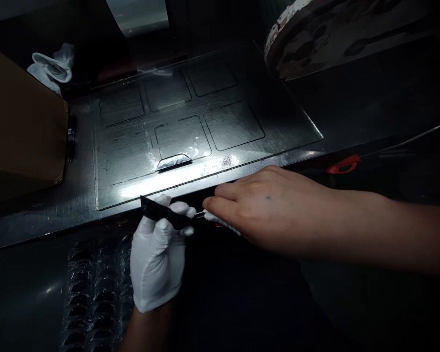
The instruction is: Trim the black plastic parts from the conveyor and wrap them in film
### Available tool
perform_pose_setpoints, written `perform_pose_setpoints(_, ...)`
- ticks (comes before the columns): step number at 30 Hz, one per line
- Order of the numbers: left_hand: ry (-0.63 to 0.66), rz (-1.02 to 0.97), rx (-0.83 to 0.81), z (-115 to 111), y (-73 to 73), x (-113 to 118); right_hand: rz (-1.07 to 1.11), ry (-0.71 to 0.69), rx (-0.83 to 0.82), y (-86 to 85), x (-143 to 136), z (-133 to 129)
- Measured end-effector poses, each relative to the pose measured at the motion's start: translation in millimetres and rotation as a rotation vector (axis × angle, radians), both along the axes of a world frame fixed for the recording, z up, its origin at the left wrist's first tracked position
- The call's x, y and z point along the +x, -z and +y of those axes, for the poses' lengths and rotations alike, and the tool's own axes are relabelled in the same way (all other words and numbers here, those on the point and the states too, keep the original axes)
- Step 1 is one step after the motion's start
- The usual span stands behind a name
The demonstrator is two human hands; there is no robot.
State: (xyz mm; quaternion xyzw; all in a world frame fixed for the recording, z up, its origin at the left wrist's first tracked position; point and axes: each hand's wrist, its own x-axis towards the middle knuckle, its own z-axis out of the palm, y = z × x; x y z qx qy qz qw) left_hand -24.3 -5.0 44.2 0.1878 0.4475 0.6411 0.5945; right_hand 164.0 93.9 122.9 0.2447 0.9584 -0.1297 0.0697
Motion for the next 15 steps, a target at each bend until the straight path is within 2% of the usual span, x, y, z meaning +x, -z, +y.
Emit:
perform_pose_setpoints(8,-0.158,0.271,0.102,-8,0.3,10,0.016,0.030,0.036,0.0,-1,-10)
perform_pose_setpoints(15,-0.218,0.332,0.084,-9,0.8,17,0.071,0.036,0.015,1.7,2,-18)
